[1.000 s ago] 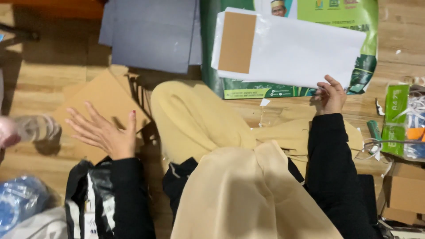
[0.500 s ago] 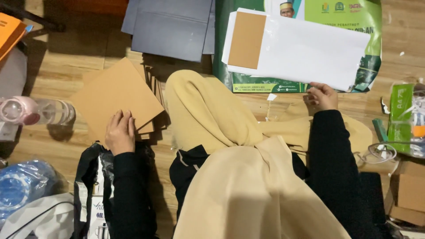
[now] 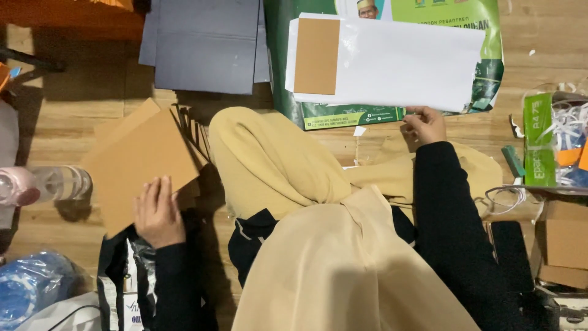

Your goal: The person places cardboard pieces onto a large printed paper sheet, aligns them within the layout, and presses them down by hand.

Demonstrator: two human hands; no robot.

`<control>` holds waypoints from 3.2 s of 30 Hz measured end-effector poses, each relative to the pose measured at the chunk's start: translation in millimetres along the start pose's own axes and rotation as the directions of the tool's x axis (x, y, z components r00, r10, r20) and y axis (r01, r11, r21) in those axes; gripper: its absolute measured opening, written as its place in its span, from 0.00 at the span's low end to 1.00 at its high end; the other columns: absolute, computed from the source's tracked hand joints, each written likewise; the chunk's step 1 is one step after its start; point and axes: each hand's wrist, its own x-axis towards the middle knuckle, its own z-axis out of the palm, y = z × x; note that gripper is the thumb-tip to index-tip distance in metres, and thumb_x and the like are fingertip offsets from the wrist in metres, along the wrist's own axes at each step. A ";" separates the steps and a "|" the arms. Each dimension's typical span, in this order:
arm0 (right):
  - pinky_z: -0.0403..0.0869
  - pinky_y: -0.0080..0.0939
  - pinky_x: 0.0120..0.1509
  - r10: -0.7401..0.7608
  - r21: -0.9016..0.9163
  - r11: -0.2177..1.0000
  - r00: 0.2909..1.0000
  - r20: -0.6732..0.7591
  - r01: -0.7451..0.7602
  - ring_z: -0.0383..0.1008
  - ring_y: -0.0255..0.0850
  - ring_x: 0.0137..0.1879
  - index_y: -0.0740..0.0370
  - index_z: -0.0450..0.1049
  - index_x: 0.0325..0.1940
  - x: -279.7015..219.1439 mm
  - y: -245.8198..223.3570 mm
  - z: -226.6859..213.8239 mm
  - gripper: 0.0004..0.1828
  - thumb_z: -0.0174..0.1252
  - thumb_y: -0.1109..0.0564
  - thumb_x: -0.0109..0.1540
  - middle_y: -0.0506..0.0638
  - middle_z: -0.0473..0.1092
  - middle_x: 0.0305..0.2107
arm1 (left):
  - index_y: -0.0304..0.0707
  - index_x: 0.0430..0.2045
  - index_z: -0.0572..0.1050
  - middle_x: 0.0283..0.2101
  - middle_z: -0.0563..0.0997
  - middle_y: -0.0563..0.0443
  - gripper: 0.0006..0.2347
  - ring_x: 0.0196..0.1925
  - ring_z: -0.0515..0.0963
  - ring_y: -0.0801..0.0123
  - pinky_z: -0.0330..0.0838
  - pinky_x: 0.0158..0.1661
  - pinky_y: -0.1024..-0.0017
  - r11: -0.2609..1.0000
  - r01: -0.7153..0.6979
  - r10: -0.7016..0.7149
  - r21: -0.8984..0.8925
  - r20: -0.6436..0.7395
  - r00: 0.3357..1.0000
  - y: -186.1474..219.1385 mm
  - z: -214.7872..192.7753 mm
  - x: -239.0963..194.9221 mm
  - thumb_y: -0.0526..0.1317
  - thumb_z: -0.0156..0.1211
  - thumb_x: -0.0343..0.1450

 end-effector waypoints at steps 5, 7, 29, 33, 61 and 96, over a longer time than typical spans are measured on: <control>0.65 0.30 0.25 -0.070 -0.081 0.994 0.998 0.002 0.070 0.63 0.32 0.24 0.61 0.71 0.43 7.7 -2.8 2.0 0.10 0.52 0.63 0.58 0.47 0.66 0.20 | 0.16 0.37 0.77 0.36 0.81 0.31 0.06 0.33 0.81 0.57 0.76 0.32 0.71 0.970 0.235 -0.240 -0.058 -0.330 0.913 27.1 -118.2 80.9 0.25 0.51 0.77; 0.66 0.28 0.30 -0.130 -0.001 0.991 0.991 -0.020 0.130 0.64 0.30 0.27 0.60 0.71 0.43 11.5 -13.3 7.6 0.10 0.52 0.62 0.58 0.47 0.68 0.23 | 0.17 0.31 0.72 0.35 0.79 0.29 0.05 0.33 0.78 0.54 0.76 0.32 0.60 0.900 0.251 -0.406 -0.357 -0.476 0.780 25.7 -126.4 105.9 0.28 0.53 0.74; 0.77 0.33 0.39 -0.027 0.412 0.906 0.983 -0.181 0.101 0.74 0.37 0.34 0.62 0.66 0.48 116.8 -21.2 4.0 0.11 0.51 0.61 0.61 0.49 0.71 0.32 | 0.48 0.41 0.75 0.38 0.79 0.50 0.08 0.41 0.77 0.70 0.74 0.41 0.71 0.100 0.589 -0.131 -0.802 0.576 0.807 348.3 223.2 257.2 0.40 0.52 0.70; 0.78 0.33 0.39 0.031 0.417 0.906 0.968 -0.251 0.079 0.74 0.35 0.34 0.61 0.68 0.47 146.9 -2.9 4.2 0.10 0.51 0.59 0.62 0.48 0.71 0.31 | 0.46 0.48 0.68 0.40 0.76 0.47 0.16 0.38 0.77 0.67 0.76 0.39 0.73 0.218 0.557 -0.058 -0.801 0.559 0.827 327.3 236.5 258.4 0.34 0.57 0.67; 0.70 0.41 0.57 -0.225 0.227 0.931 0.938 -0.262 0.286 0.69 0.44 0.51 0.60 0.56 0.57 149.2 -16.7 -1.6 0.26 0.53 0.71 0.57 0.60 0.66 0.48 | 0.54 0.59 0.54 0.64 0.53 0.47 0.27 0.66 0.46 0.49 0.36 0.59 0.41 0.651 0.136 0.460 -0.747 0.531 0.711 296.8 265.6 266.5 0.56 0.52 0.66; 0.68 0.39 0.44 -0.277 -0.456 0.882 0.913 -0.301 0.117 0.65 0.42 0.37 0.55 0.62 0.57 149.8 3.2 20.8 0.30 0.63 0.56 0.53 0.53 0.62 0.36 | 0.57 0.59 0.57 0.65 0.39 0.44 0.40 0.67 0.35 0.45 0.29 0.61 0.41 0.671 0.015 0.558 -0.742 0.518 0.648 290.1 276.5 255.3 0.49 0.74 0.52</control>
